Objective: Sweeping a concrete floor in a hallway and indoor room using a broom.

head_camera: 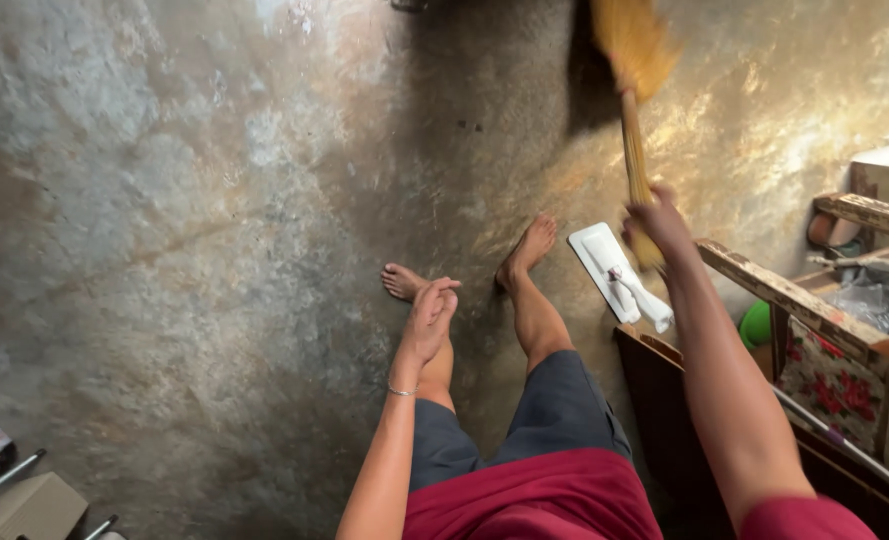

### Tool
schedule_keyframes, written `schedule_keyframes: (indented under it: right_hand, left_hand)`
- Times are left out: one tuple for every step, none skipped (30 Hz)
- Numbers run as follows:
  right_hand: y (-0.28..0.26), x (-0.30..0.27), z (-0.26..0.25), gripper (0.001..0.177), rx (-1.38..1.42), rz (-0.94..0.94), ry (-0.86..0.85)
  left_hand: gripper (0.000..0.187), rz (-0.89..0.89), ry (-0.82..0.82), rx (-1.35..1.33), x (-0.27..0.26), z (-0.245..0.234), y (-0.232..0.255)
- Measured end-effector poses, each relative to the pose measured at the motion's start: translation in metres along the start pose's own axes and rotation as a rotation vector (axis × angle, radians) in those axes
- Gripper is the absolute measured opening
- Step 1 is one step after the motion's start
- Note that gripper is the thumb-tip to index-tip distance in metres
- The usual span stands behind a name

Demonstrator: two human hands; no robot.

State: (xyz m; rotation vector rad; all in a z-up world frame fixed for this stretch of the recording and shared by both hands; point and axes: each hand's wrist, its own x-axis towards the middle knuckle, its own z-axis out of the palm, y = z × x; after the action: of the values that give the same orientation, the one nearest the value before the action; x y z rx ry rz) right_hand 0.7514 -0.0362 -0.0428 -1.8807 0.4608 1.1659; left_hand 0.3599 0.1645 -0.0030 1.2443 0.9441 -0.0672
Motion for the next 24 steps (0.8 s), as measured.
schedule_keyframes:
  right_hand:
    - [0.008,0.021,0.026,0.055,-0.007,-0.003,0.012]
    - [0.014,0.043,0.05,0.057,-0.118,-0.076,0.038]
    - [0.019,0.069,0.077,0.06,-0.228,-0.151,0.057]
    - [0.018,0.066,0.105,0.06,-0.232,-0.156,0.063]
    - [0.017,0.065,0.136,0.06,-0.172,-0.121,-0.009]
    - [0.016,0.065,0.166,0.06,-0.113,-0.085,-0.081]
    - [0.014,0.052,0.177,0.06,-0.115,-0.083,-0.083]
    - [0.011,0.039,0.186,0.057,-0.075,-0.042,-0.157]
    - [0.003,0.028,0.195,0.055,-0.032,-0.01,-0.23]
    - [-0.004,0.003,0.188,0.055,-0.033,-0.017,-0.231]
    - [-0.011,-0.022,0.179,0.055,0.067,0.035,-0.261]
    - [-0.019,-0.046,0.168,0.055,0.167,0.086,-0.292]
    - [-0.02,-0.059,0.139,0.055,0.173,0.082,-0.288]
    - [-0.022,-0.071,0.109,0.055,0.218,0.077,-0.244]
    - [-0.025,-0.082,0.079,0.055,0.261,0.071,-0.205]
    - [-0.027,-0.071,0.046,0.055,0.266,0.067,-0.206]
    - [-0.026,-0.063,0.012,0.054,0.243,0.084,-0.151]
    - [-0.025,-0.054,-0.024,0.053,0.219,0.1,-0.097]
    - [-0.033,-0.043,-0.045,0.053,0.225,0.1,-0.099]
    - [-0.042,-0.032,-0.069,0.053,0.209,0.064,-0.031]
    - [-0.048,-0.023,-0.094,0.053,0.2,0.033,0.046]
    - [-0.058,-0.01,-0.112,0.053,0.214,0.038,0.054]
    - [-0.067,0.002,-0.129,0.054,0.175,-0.014,0.133]
    - [-0.075,0.015,-0.147,0.055,0.135,-0.066,0.212]
  left_hand:
    - [0.033,0.003,-0.009,-0.011,-0.005,-0.009,-0.004]
    - [0.033,0.002,0.003,-0.035,-0.01,-0.017,-0.008]
    - [0.034,0.004,0.019,-0.054,-0.013,-0.027,-0.011]
    - [0.034,0.009,0.016,-0.061,-0.014,-0.034,-0.013]
    - [0.034,0.022,0.035,-0.043,-0.016,-0.044,-0.015]
    - [0.034,0.035,0.056,-0.026,-0.018,-0.052,-0.017]
    - [0.034,0.032,0.058,-0.027,-0.021,-0.06,-0.022]
    - [0.034,0.026,0.071,-0.015,-0.023,-0.066,-0.026]
    - [0.035,0.029,0.083,-0.002,-0.02,-0.072,-0.029]
    - [0.035,0.036,0.085,-0.002,-0.018,-0.075,-0.023]
    - [0.036,0.033,0.09,0.009,-0.015,-0.077,-0.017]
    - [0.036,0.031,0.095,0.02,-0.011,-0.076,-0.01]
    - [0.036,0.035,0.089,0.024,-0.005,-0.072,-0.003]
    - [0.037,0.04,0.08,0.009,0.002,-0.065,0.005]
    - [0.038,0.045,0.075,-0.006,0.01,-0.058,0.013]
    - [0.038,0.05,0.074,-0.001,0.022,-0.045,0.025]
    - [0.04,0.087,0.064,-0.016,0.03,-0.029,0.036]
    - [0.042,0.124,0.053,-0.031,0.038,-0.012,0.047]
    - [0.042,0.125,0.052,-0.025,0.05,0.007,0.07]
    - [0.042,0.16,0.054,-0.015,0.063,0.029,0.094]
    - [0.043,0.192,0.044,-0.002,0.076,0.052,0.118]
    - [0.043,0.189,0.031,0.007,0.089,0.074,0.138]
    - [0.042,0.195,0.036,0.041,0.102,0.096,0.158]
    - [0.042,0.201,0.041,0.074,0.115,0.12,0.178]
